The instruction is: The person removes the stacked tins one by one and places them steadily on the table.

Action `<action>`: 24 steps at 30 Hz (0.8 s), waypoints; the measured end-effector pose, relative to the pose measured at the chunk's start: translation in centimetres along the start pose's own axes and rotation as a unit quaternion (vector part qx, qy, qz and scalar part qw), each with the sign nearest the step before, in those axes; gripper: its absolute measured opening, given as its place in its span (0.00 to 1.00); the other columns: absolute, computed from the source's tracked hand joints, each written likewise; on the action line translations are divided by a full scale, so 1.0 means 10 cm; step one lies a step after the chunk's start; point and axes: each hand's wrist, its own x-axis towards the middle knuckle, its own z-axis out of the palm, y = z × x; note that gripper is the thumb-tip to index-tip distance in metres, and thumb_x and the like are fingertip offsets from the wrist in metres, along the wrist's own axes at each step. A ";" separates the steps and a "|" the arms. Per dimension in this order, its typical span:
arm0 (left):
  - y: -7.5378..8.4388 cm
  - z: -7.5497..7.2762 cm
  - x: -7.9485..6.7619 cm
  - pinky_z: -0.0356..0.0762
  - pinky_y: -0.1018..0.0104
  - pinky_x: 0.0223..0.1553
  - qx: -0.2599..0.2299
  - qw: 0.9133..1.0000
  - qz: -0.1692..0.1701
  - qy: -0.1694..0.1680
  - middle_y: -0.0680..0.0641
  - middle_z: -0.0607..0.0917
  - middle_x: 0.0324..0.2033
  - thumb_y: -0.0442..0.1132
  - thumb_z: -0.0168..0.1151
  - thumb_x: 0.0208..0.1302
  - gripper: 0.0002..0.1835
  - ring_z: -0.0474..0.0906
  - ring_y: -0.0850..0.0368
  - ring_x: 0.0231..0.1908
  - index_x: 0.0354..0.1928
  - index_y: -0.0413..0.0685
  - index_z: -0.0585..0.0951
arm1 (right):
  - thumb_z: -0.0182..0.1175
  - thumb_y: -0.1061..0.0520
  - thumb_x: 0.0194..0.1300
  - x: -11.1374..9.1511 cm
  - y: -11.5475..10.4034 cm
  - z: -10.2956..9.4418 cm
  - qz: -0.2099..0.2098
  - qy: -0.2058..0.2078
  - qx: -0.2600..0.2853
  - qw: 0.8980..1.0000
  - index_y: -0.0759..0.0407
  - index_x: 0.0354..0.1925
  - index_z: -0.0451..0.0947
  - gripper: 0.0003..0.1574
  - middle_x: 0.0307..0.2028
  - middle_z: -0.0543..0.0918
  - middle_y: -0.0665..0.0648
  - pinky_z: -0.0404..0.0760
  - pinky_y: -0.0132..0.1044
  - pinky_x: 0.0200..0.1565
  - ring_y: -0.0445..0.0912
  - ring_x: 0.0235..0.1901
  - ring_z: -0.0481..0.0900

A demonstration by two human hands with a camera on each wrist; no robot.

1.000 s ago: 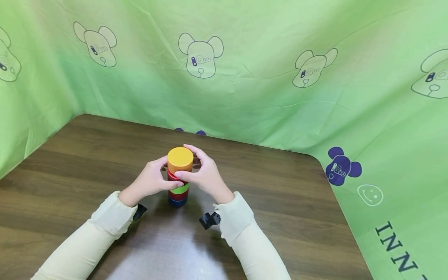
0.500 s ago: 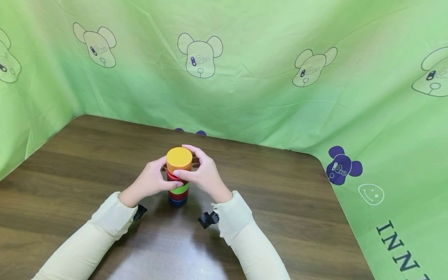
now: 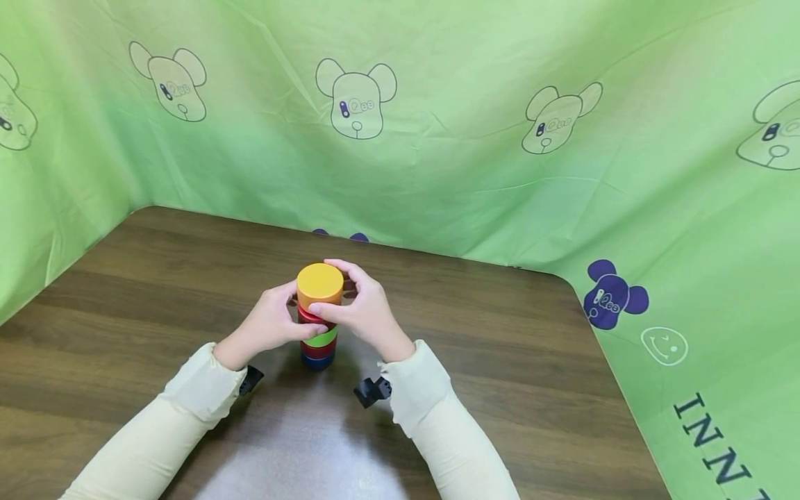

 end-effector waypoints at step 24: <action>-0.01 0.00 0.01 0.78 0.65 0.34 0.014 1.000 0.017 -0.001 0.46 0.83 0.39 0.38 0.76 0.46 0.29 0.77 0.53 0.37 0.52 0.39 0.78 | 0.71 0.69 0.44 -0.11 0.12 -0.20 -0.089 0.027 -0.029 0.995 0.70 0.58 0.71 0.41 0.50 0.79 0.65 0.74 0.34 0.49 0.46 0.46 0.76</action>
